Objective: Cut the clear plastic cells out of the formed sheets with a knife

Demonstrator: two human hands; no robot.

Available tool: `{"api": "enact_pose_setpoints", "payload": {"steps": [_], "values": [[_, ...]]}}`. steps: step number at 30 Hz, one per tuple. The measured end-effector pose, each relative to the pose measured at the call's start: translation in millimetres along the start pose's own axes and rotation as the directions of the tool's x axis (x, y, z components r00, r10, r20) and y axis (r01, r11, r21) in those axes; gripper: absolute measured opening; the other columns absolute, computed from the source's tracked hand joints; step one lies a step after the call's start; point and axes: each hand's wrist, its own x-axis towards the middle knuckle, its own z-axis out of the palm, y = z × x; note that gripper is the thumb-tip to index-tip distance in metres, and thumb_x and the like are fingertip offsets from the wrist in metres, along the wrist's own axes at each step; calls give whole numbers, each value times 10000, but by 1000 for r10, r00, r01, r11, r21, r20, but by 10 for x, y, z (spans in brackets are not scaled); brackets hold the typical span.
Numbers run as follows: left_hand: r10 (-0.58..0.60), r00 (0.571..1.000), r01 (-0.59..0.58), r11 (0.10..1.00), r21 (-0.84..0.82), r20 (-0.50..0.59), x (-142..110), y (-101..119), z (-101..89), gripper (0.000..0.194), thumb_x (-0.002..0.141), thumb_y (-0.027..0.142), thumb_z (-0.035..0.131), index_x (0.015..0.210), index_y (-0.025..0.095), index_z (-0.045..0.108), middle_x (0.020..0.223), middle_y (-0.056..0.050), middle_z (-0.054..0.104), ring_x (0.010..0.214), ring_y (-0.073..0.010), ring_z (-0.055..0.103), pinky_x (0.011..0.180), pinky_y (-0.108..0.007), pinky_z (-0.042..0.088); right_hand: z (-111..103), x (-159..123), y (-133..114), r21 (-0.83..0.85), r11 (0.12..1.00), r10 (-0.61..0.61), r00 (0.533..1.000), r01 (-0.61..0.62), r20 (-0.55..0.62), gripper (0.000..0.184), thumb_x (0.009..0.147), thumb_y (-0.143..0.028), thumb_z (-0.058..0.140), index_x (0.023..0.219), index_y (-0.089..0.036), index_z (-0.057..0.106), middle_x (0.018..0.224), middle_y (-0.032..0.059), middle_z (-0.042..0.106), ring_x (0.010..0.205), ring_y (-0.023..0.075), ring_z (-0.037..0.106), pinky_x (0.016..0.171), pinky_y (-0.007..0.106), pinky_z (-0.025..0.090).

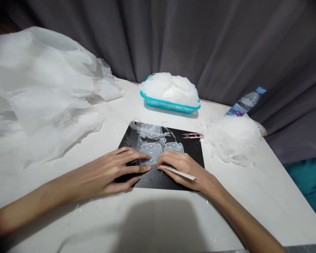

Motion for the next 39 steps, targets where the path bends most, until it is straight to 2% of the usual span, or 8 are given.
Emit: {"api": "enact_pose_setpoints", "payload": {"steps": [11,17,23,28,32,34,38,39], "values": [[-38,999,38,999,9,17,-13,22,-60,393,1017,239,588,1389,312,693,1520,-101,580,1323,-313,609,1100,-441,474,131,35,77,-161,972,-181,982,172,-44,127,1088,-214,533,1138,-188,646,1061,80,734,968,188,672,855,320,565],[-169,984,167,985,-52,-46,4,141,-33,322,1045,214,478,1225,274,739,1208,-85,679,1027,-238,693,914,-354,505,259,1,57,-559,810,-224,975,178,-13,305,1100,-237,501,1369,-120,587,1205,148,713,1087,251,683,805,335,595],[-700,710,679,649,-343,79,119,335,74,559,1028,636,472,721,197,632,615,19,600,563,-160,550,578,-277,377,315,34,9,-630,762,-303,942,148,-146,297,1074,-178,542,1338,-61,612,1141,154,732,1009,260,685,828,356,584],[-693,711,540,431,-722,118,197,304,173,479,1005,605,532,879,194,743,831,-17,758,623,-160,638,636,-264,460,371,81,-85,-535,840,-288,914,96,-287,281,1057,-135,538,1320,-74,614,1105,164,718,974,248,677,843,367,585],[-688,726,441,431,-788,30,186,265,225,359,963,476,622,780,176,697,732,-20,703,675,-171,632,655,-257,473,349,106,-126,-374,926,-190,913,45,-361,252,1057,-132,515,1279,-139,636,1110,146,721,1025,246,678,903,383,574],[-707,707,450,428,-784,19,175,252,223,319,931,399,621,704,178,650,638,3,626,626,-156,587,608,-242,445,194,104,-13,-233,967,-34,861,-98,-507,210,1060,-174,514,1198,-178,672,1107,123,725,1039,240,677,924,385,561],[-718,693,482,397,-781,62,159,229,185,326,914,358,549,649,178,609,577,20,556,550,-131,519,551,-231,393,-336,19,423,125,894,341,474,-429,-811,208,1002,-346,606,990,-175,724,895,65,722,841,224,665,752,346,541],[-710,699,496,395,-773,85,155,224,172,326,915,361,536,655,176,606,589,17,563,553,-132,518,551,-233,387,-449,-12,501,189,882,398,467,-432,-789,226,984,-363,623,967,-168,735,825,46,708,774,210,645,708,330,522]]}}
